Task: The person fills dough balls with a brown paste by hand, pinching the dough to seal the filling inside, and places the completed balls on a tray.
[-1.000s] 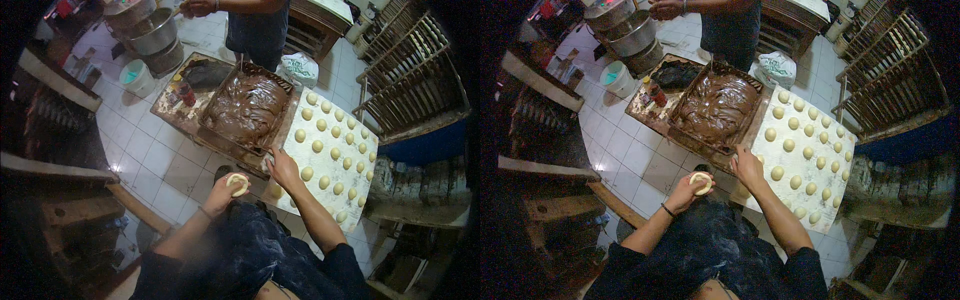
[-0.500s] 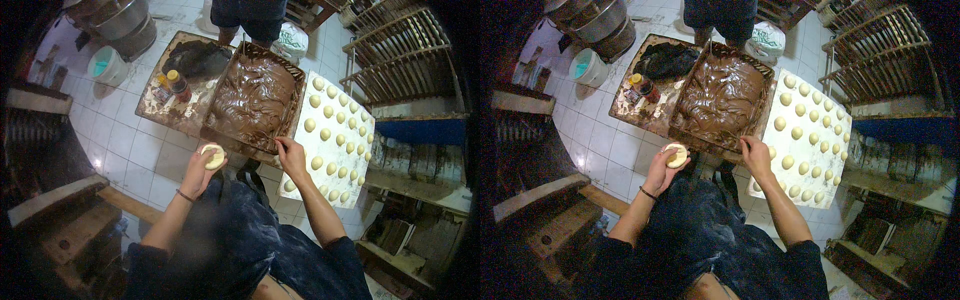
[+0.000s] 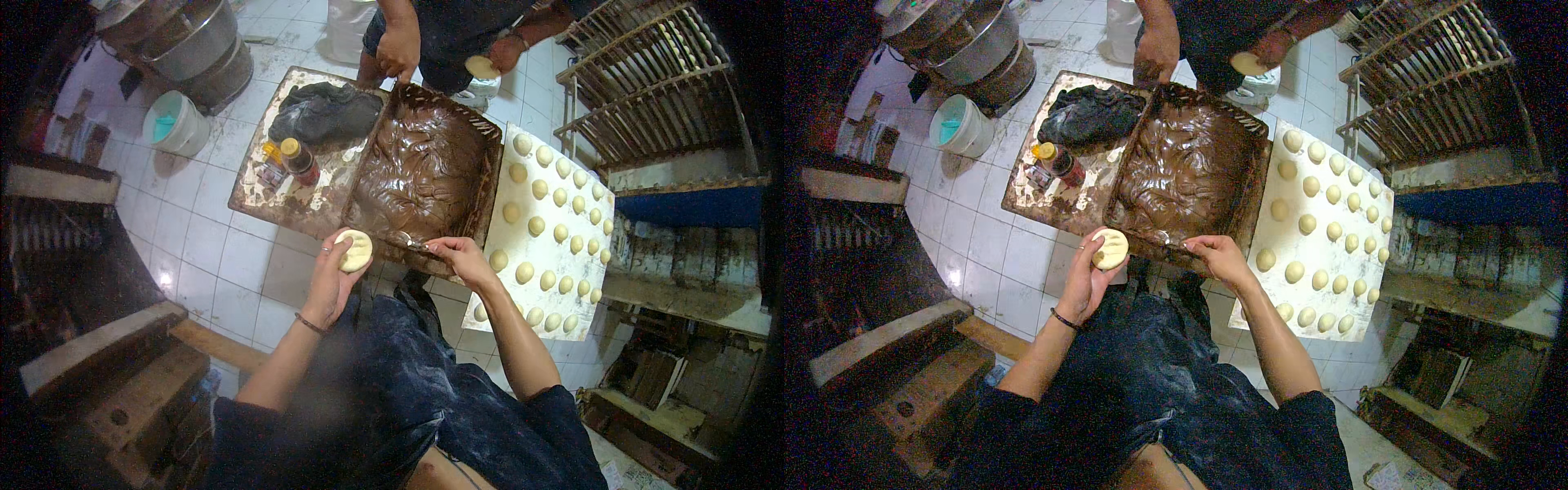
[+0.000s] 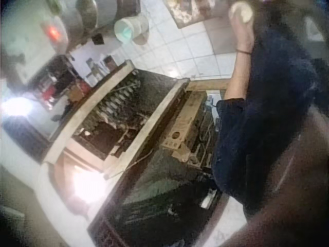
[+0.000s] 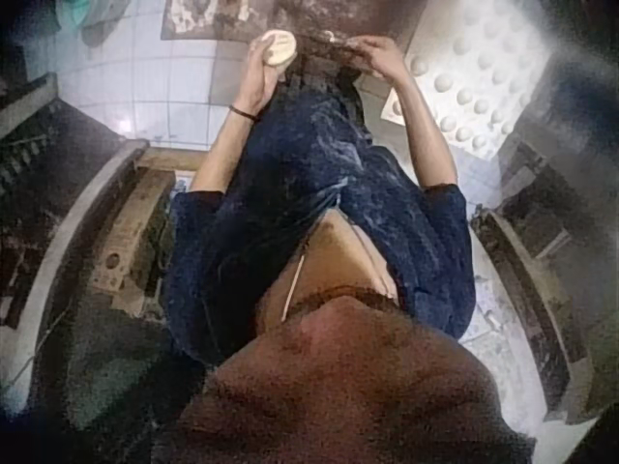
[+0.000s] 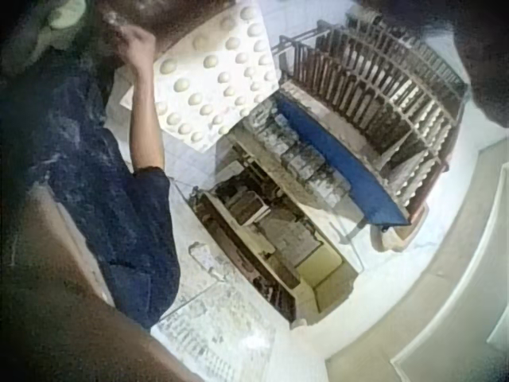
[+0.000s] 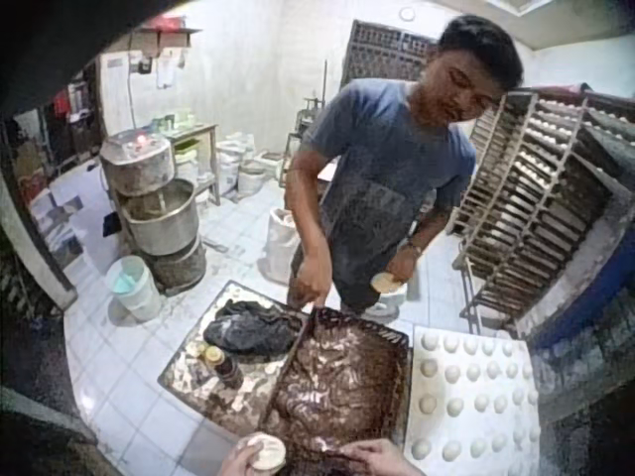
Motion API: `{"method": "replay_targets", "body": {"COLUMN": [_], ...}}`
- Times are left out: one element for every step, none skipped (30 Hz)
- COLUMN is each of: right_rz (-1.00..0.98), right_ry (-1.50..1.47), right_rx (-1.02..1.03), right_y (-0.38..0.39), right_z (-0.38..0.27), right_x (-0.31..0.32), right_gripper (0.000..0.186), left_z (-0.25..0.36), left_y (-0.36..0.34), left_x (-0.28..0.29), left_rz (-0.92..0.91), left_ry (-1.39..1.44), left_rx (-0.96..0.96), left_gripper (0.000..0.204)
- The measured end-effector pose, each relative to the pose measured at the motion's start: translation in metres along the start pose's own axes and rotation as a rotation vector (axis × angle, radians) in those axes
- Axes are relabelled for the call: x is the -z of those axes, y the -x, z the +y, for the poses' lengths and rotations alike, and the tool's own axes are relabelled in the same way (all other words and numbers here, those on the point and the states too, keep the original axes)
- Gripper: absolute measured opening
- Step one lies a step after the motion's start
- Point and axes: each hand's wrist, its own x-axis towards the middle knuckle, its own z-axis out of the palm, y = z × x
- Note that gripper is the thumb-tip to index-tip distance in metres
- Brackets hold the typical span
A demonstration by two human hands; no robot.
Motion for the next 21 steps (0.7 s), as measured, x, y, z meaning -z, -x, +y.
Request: {"method": "replay_targets", "body": {"right_rz": [-0.039, -0.050, -0.073, -0.094, -0.116, -0.162, -0.110, -0.060, -0.005, -0.013, 0.049, 0.118, 0.180, 0.275, 0.312, 0.347, 0.380, 0.382, 0.369, 0.356, 0.345], "right_ry": [-0.120, -0.321, -0.384, -0.449, -0.513, -0.529, -0.464, -0.399, -0.335, -0.288, -0.222, -0.155, -0.086, -0.068, 0.102, 0.274, 0.449, 0.522, 0.584, 0.646, 0.710], "right_rx": [-0.077, -0.024, -0.011, -0.002, 0.007, 0.020, 0.097, 0.174, 0.250, 0.258, 0.375, 0.494, 0.609, 0.697, 0.821, 0.941, 1.059, 1.007, 1.057, 1.107, 1.157], "right_y": [0.002, 0.001, 0.007, 0.017, 0.027, 0.035, 0.043, 0.050, 0.056, 0.062, 0.062, 0.061, 0.059, 0.061, 0.061, 0.061, 0.062, 0.068, 0.070, 0.070, 0.070], "right_z": [-0.002, 0.005, 0.000, -0.009, -0.017, -0.021, -0.030, -0.039, -0.045, -0.047, -0.043, -0.036, -0.031, -0.030, -0.028, -0.025, -0.023, -0.019, -0.019, -0.020, -0.020], "right_x": [0.002, 0.002, 0.003, 0.005, 0.007, 0.012, 0.007, -0.003, -0.009, -0.010, -0.015, -0.023, -0.032, -0.039, -0.036, -0.030, -0.024, -0.022, -0.019, -0.015, -0.011], "right_gripper": [0.021, 0.018, 0.018, 0.018, 0.018, 0.017, 0.016, 0.015, 0.014, 0.015, 0.015, 0.015, 0.015, 0.013, 0.014, 0.016, 0.018, 0.026, 0.028, 0.031, 0.033], "left_z": [0.002, 0.002, 0.000, 0.001, 0.003, 0.008, 0.013, 0.018, 0.022, 0.027, 0.032, 0.036, 0.037, 0.039, 0.040, 0.041, 0.043, 0.045, 0.047, 0.041, 0.039], "left_y": [-0.001, -0.003, -0.006, -0.008, -0.009, -0.008, -0.005, -0.004, -0.002, 0.001, 0.004, 0.006, 0.005, 0.004, 0.003, 0.001, -0.001, -0.002, -0.002, -0.006, -0.009], "left_x": [-0.003, -0.002, 0.002, 0.002, -0.001, -0.010, -0.019, -0.026, -0.034, -0.043, -0.049, -0.055, -0.057, -0.058, -0.057, -0.056, -0.055, -0.054, -0.052, -0.045, -0.041], "left_rz": [0.011, -0.013, -0.035, -0.056, -0.107, -0.160, -0.210, -0.257, -0.300, -0.342, -0.383, -0.413, -0.429, -0.444, -0.454, -0.468, -0.467, -0.467, -0.467, -0.475, -0.480], "left_ry": [-0.028, -0.003, 0.026, 0.055, 0.064, 0.071, 0.078, 0.032, 0.053, 0.075, 0.098, 0.104, 0.120, 0.137, 0.156, 0.203, 0.192, 0.177, 0.161, 0.173, 0.158], "left_rx": [-0.017, 0.007, 0.025, 0.046, 0.090, 0.137, 0.185, 0.227, 0.265, 0.302, 0.339, 0.371, 0.406, 0.440, 0.475, 0.524, 0.569, 0.622, 0.675, 0.725, 0.736], "left_gripper": [0.040, 0.042, 0.043, 0.044, 0.047, 0.049, 0.052, 0.061, 0.063, 0.066, 0.068, 0.071, 0.072, 0.073, 0.074, 0.076, 0.076, 0.076, 0.076, 0.077, 0.077]}}
